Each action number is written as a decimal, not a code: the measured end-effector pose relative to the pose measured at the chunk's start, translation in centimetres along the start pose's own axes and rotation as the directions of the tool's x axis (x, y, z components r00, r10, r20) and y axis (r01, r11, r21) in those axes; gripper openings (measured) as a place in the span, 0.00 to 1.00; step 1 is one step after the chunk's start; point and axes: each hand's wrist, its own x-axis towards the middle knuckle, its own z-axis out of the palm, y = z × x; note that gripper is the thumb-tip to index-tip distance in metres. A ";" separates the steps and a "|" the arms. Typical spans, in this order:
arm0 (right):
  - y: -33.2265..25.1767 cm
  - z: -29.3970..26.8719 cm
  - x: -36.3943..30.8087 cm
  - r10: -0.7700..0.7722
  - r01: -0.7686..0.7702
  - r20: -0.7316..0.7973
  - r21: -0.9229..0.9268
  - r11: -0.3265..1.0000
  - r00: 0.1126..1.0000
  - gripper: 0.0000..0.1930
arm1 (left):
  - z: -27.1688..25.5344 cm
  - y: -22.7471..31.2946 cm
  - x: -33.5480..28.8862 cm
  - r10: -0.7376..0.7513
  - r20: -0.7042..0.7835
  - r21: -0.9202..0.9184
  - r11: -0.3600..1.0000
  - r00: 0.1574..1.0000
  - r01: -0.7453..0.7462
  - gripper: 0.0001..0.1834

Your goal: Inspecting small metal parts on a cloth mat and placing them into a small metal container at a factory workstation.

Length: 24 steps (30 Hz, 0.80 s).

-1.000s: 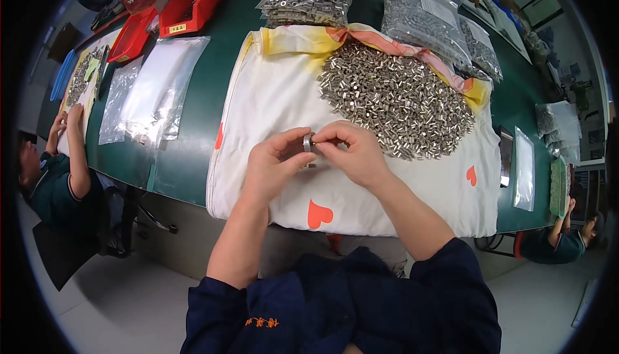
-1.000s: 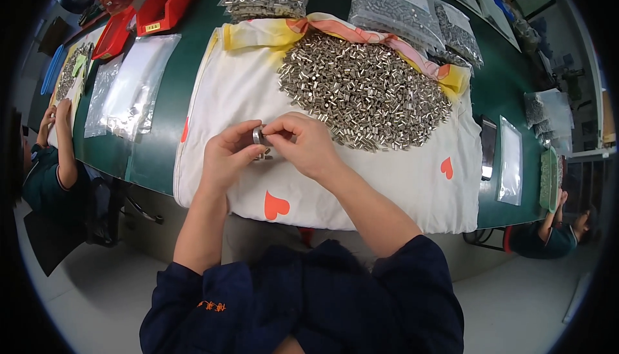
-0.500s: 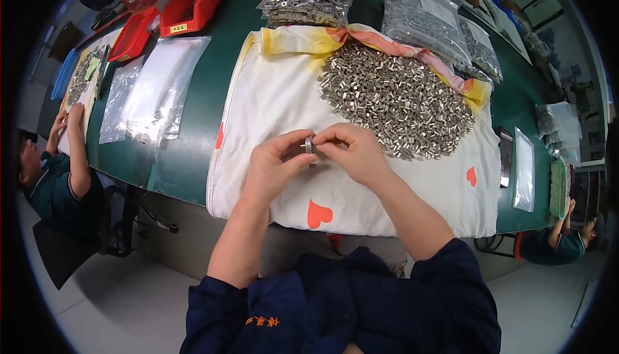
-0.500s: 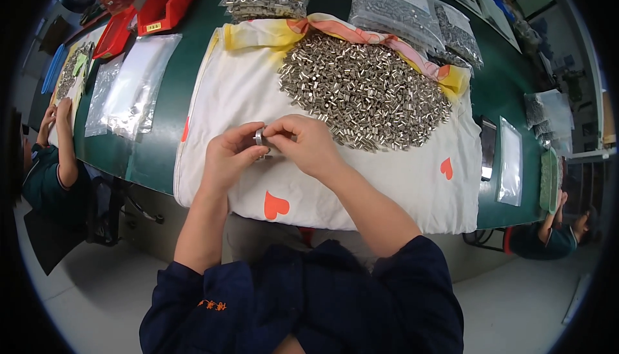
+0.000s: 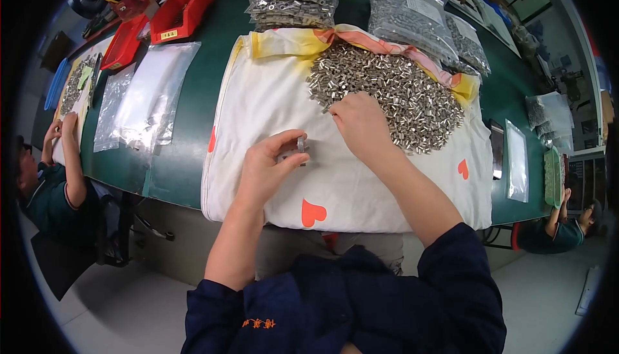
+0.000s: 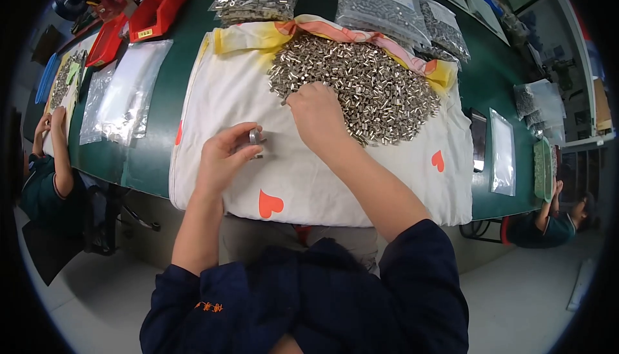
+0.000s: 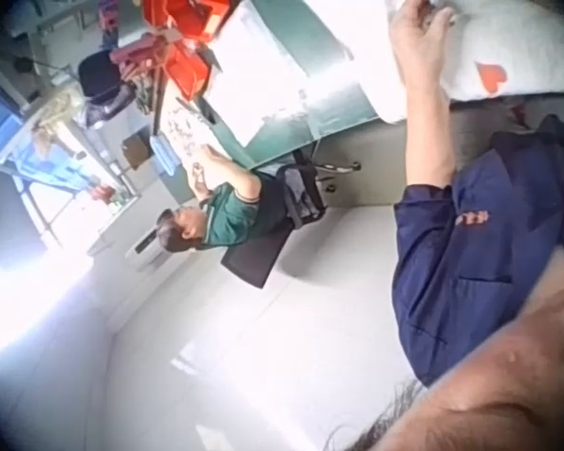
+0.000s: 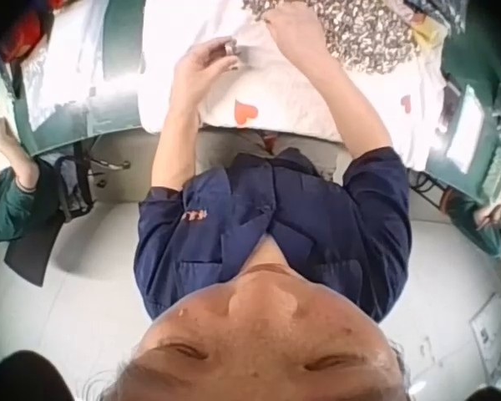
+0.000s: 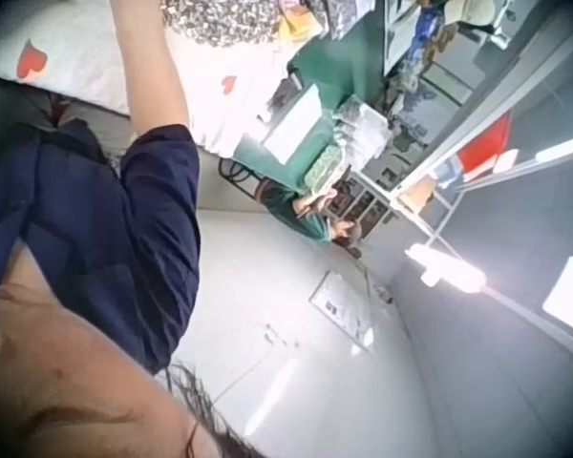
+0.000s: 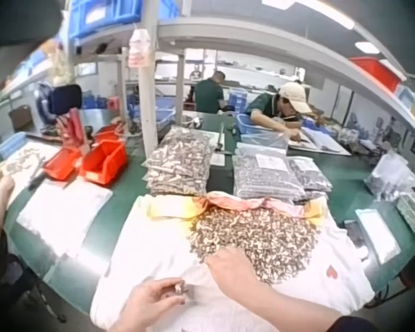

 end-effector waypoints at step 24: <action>-4.7 0.7 -1.7 0.154 -0.112 -0.021 0.590 0.799 0.988 0.05 | -0.4 -0.6 0.1 0.002 -0.006 -0.099 0.995 1.000 -0.003 0.20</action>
